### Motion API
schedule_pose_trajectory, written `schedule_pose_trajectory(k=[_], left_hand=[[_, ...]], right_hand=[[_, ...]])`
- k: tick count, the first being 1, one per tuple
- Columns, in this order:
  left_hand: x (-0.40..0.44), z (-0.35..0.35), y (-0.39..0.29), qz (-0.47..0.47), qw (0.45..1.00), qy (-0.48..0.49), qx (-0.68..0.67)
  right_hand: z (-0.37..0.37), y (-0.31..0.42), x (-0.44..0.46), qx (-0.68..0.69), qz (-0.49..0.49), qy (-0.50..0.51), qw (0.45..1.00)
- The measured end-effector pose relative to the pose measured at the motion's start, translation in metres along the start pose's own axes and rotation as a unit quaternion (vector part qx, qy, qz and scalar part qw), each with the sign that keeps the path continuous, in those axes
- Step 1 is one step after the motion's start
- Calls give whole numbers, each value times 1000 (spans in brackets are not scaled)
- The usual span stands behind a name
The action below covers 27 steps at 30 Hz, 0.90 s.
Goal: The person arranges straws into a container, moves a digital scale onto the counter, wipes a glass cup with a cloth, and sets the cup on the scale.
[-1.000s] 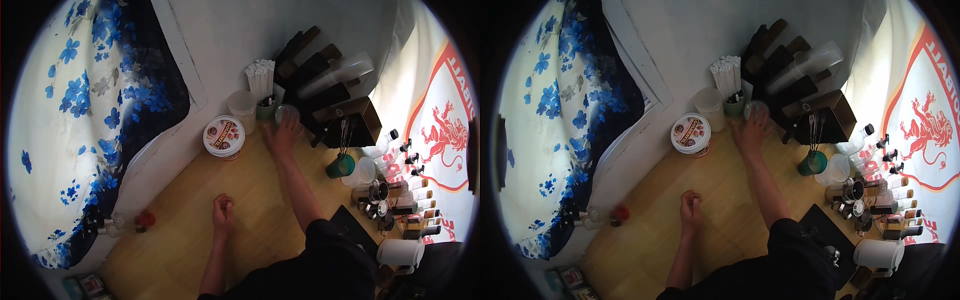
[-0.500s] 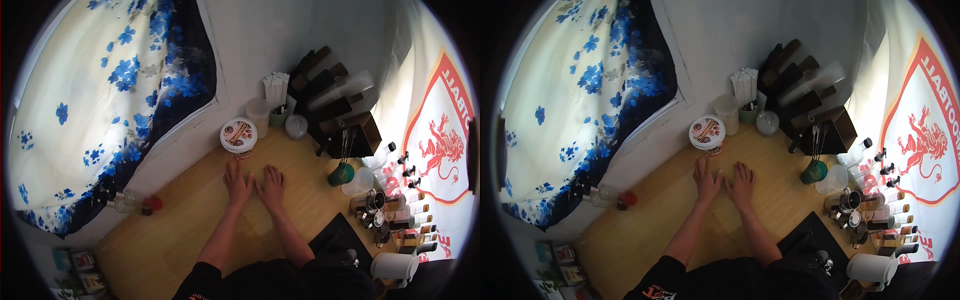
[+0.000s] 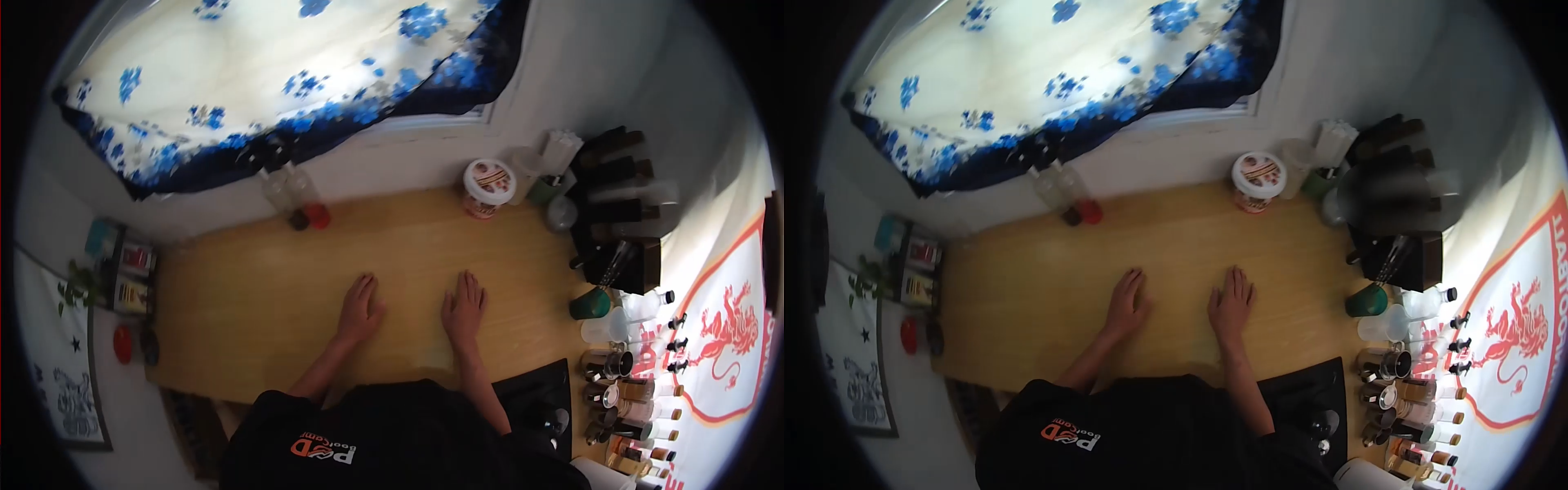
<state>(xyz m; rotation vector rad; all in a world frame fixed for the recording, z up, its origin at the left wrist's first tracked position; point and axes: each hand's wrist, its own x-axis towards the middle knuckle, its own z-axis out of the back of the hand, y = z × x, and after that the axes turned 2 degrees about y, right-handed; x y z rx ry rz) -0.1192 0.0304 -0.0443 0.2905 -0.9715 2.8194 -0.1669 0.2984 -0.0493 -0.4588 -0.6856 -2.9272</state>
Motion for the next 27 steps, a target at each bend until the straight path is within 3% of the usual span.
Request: schedule_pose_trajectory(k=[6,11,27], left_hand=[[-180,89,27,197,977,-59,55],[-273,115,37,288,936,-149,139],[-297,87,35,324,889,-283,155]], right_hand=[[10,13,-12,11,21,32,999],[8,9,-14,2,38,26,999],[13,9,-19,25,78,-10,997]])
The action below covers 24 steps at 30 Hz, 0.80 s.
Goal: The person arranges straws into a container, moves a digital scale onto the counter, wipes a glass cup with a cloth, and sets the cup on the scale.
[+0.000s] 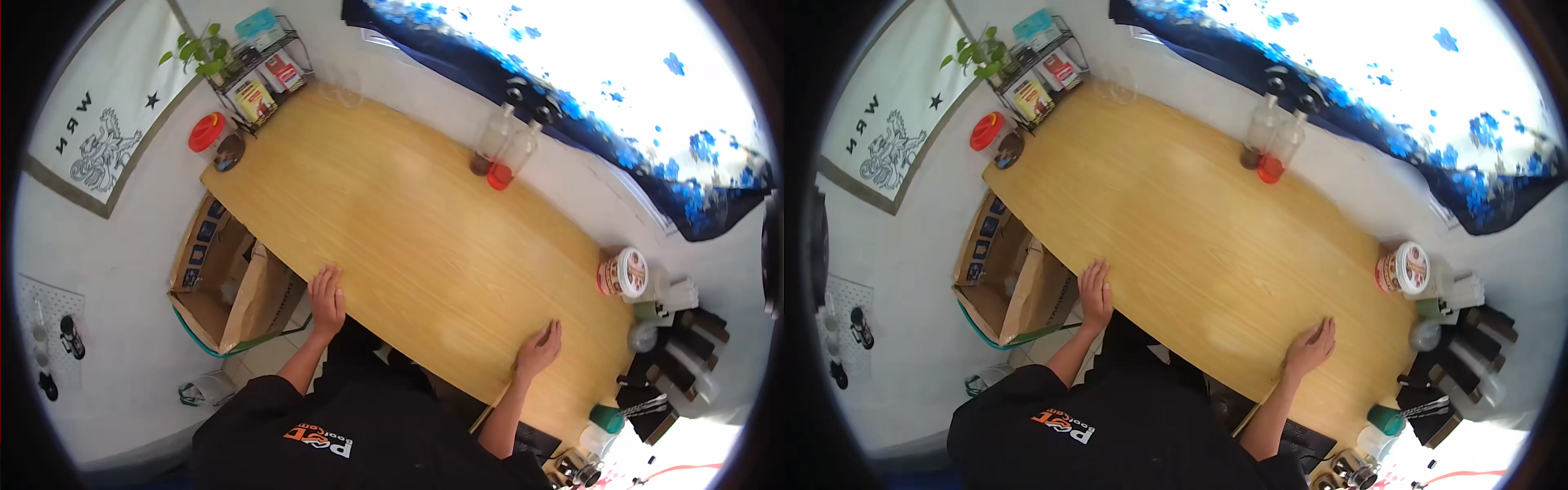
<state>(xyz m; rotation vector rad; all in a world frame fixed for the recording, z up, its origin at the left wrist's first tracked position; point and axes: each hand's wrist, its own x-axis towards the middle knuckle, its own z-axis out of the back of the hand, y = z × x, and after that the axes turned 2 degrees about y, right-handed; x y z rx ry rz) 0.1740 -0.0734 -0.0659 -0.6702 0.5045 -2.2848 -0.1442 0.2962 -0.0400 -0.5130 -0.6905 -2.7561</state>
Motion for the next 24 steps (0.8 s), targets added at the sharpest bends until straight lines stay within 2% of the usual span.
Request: schedule_pose_trajectory(k=[4,8,9,10,12,15,17,18,20,22,24], left_hand=[[4,11,1,6,999,-14,-31],[13,37,6,-37,987,36,-151],[12,44,10,-53,977,60,-200],[8,49,14,-30,978,54,-199],[4,59,27,10,920,83,-384],[-8,90,61,63,901,91,-419],[-28,106,101,86,920,85,-373],[-39,115,121,90,937,91,-324],[-57,144,155,110,944,78,-302],[-75,170,188,123,950,68,-280],[-93,193,217,214,935,69,-275]], right_hand=[[-8,-3,1,20,48,-40,998],[-4,30,-4,44,124,-15,991],[-2,53,-13,55,138,-20,989],[-4,79,-23,68,152,-25,986],[-22,130,-47,95,187,-10,978],[-46,220,-83,162,224,47,960],[-62,283,-105,212,279,140,926],[-70,312,-112,209,289,154,921],[-84,367,-125,227,350,219,882],[-101,411,-137,232,371,241,866],[-111,449,-149,232,388,259,853]])
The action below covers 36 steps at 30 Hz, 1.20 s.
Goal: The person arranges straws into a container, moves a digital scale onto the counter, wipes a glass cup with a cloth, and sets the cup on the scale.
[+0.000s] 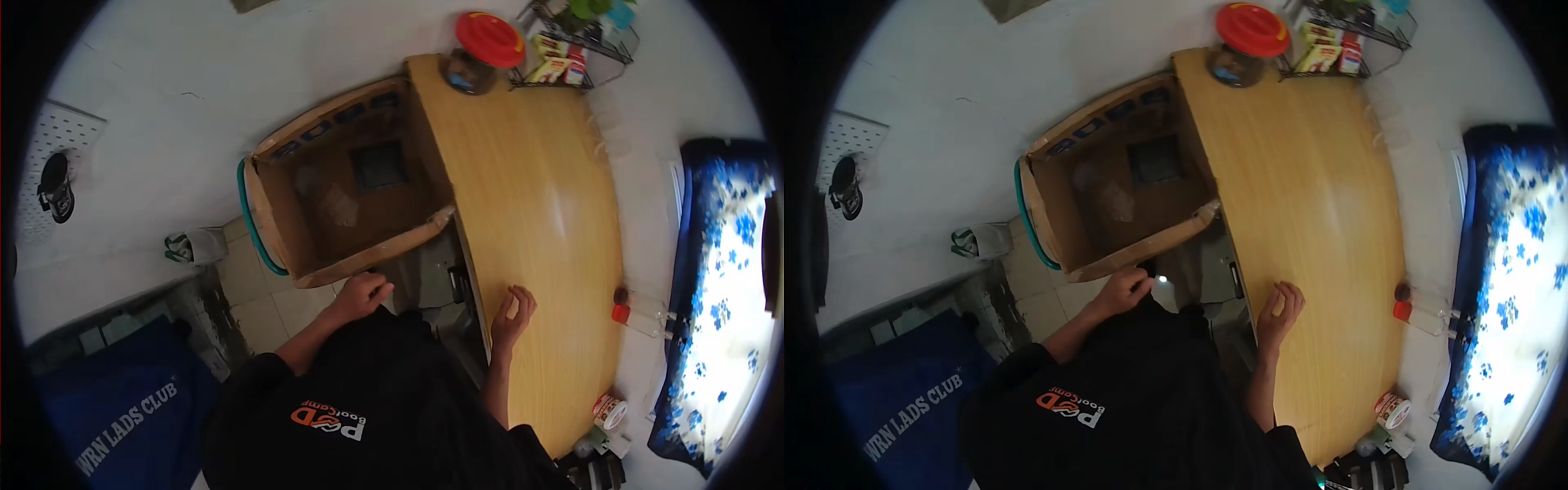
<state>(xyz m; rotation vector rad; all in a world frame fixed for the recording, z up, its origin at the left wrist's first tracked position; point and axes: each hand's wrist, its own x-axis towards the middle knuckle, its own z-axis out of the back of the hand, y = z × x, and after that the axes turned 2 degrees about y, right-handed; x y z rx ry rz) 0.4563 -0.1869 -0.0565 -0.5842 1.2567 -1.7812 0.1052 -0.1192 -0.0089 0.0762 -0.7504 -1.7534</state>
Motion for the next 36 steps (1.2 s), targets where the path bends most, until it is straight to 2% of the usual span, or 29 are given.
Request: schedule_pose_trajectory(k=[1,3,4,6,7,8,9,10,12,14,16,17,18,19,20,22,24,26,27,28,29,30,31,32,34,35,36], left_hand=[[-2,15,6,6,1000,-3,-5],[-5,43,18,33,994,-108,2],[-4,54,26,36,993,-110,-1],[0,75,43,122,983,-124,-63],[3,87,52,126,982,-125,-67],[9,102,63,81,974,-205,59],[15,117,74,34,942,-279,183],[20,133,84,70,918,-317,226],[32,166,114,123,866,-387,292],[53,201,144,146,823,-429,342],[71,233,167,159,805,-441,364],[77,247,184,150,806,-431,378],[81,254,195,142,806,-419,393],[81,253,201,151,805,-417,393],[81,254,205,190,815,-398,376],[81,264,206,232,820,-377,364],[81,265,195,196,873,-400,201],[81,266,199,194,871,-401,210],[82,267,201,188,867,-406,217],[84,266,200,189,868,-404,218],[86,265,198,179,874,-422,164],[89,264,197,168,876,-439,109],[87,261,197,170,876,-437,110],[87,261,198,167,875,-437,128],[87,262,199,167,872,-435,150],[89,262,196,170,872,-434,149],[91,263,195,173,872,-433,149]], right_hand=[[-12,13,15,4,17,5,1000],[-35,38,44,7,38,14,999],[-46,52,58,21,55,15,998],[-70,83,84,32,73,21,997],[-84,102,96,74,86,39,993],[-101,119,108,116,99,55,987],[-119,134,120,150,110,80,979],[-144,145,128,205,101,95,969],[-199,163,140,229,61,160,958],[-264,167,148,303,-43,254,917],[-338,146,150,342,-152,352,858],[-368,133,154,339,-146,358,858],[-398,120,154,307,-193,392,845],[-421,104,147,273,-245,426,827],[-444,87,142,273,-242,434,824],[-490,53,129,85,-247,511,819],[-524,23,105,98,-272,504,814],[-571,-32,66,108,-301,492,809],[-608,-72,40,142,-349,451,809],[-608,-68,40,174,-397,407,804],[-598,-75,47,175,-400,406,803],[-579,-40,65,166,-469,421,758],[-569,-13,76,154,-537,435,706],[-607,-97,27,158,-539,434,704],[-736,-236,-55,346,-495,397,691],[-696,-209,-42,348,-498,398,688],[-678,-163,-13,268,-507,384,723]])
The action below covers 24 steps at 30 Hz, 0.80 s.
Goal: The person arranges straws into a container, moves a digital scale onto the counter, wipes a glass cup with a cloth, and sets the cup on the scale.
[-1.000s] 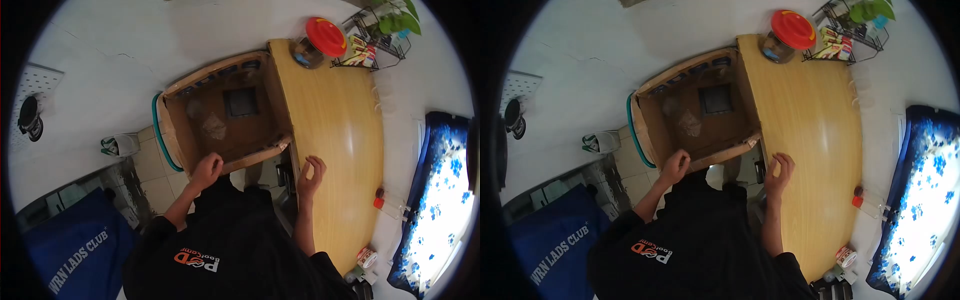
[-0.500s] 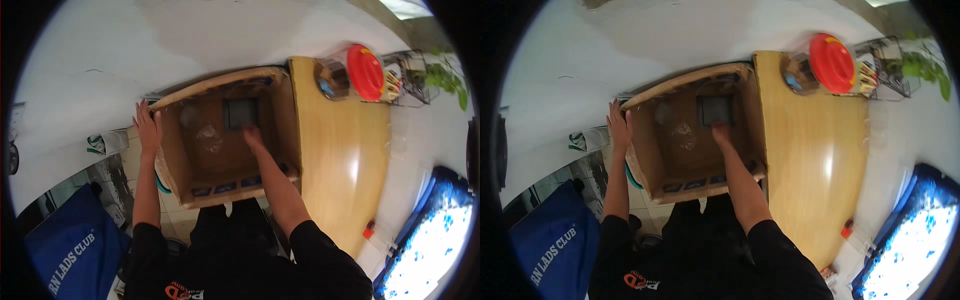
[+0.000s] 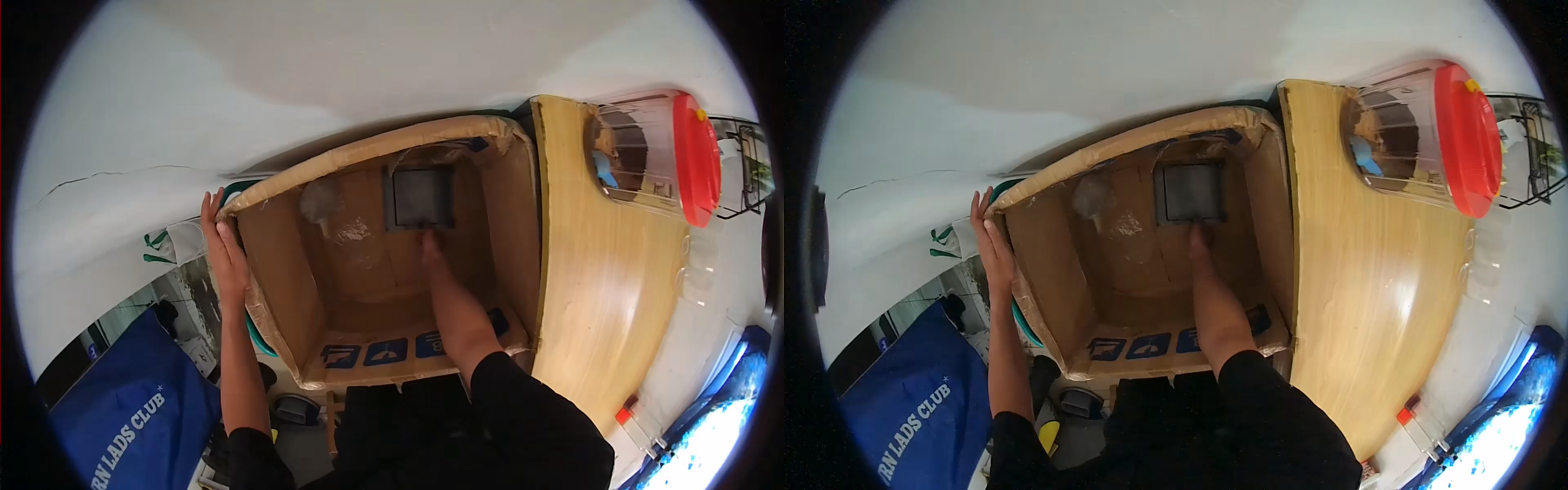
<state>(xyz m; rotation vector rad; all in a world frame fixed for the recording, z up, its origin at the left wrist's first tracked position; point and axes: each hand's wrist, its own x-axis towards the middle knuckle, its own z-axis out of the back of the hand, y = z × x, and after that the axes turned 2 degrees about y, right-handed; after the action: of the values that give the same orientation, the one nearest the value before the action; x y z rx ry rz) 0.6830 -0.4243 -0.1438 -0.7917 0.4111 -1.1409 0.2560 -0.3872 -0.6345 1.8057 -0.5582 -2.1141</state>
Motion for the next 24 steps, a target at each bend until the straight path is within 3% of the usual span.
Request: schedule_pose_trajectory(k=[1,2,3,4,5,7,11,13,14,16,17,19,20,22,24], left_hand=[[0,1,0,-13,1000,2,18],[0,0,3,-13,1000,2,20],[0,0,6,-14,1000,5,13],[-1,0,7,-14,1000,7,5],[-1,0,7,-14,1000,7,6],[-1,0,5,-11,1000,3,11],[-3,0,6,-8,1000,2,-5],[-3,2,6,-14,1000,7,26],[-3,1,5,-18,1000,6,22],[-4,1,3,-1,1000,1,-5],[-5,1,1,-7,1000,-1,-10],[-4,3,-3,9,999,2,-40],[-5,3,0,-2,999,1,-45],[-5,3,5,-27,999,13,-20],[-7,7,2,-46,999,9,-14]], right_hand=[[-31,57,-29,-57,-15,-67,996],[-11,21,-7,-56,-16,-65,996],[-5,-9,31,108,-38,-15,993],[-13,16,46,267,-58,36,961],[-14,7,31,268,-59,37,961],[-46,113,-40,90,-37,-92,991],[-57,117,-33,114,-18,-144,983],[-42,83,8,-17,69,-52,996],[-39,94,-10,-14,73,-54,996],[-39,128,-73,97,-23,-8,995],[-37,128,-75,100,-16,-10,995],[-33,128,-78,-28,-21,-16,999],[-32,130,-86,-21,-13,-20,999],[-35,152,-120,-264,159,14,951],[-33,179,-158,-312,180,52,931]])
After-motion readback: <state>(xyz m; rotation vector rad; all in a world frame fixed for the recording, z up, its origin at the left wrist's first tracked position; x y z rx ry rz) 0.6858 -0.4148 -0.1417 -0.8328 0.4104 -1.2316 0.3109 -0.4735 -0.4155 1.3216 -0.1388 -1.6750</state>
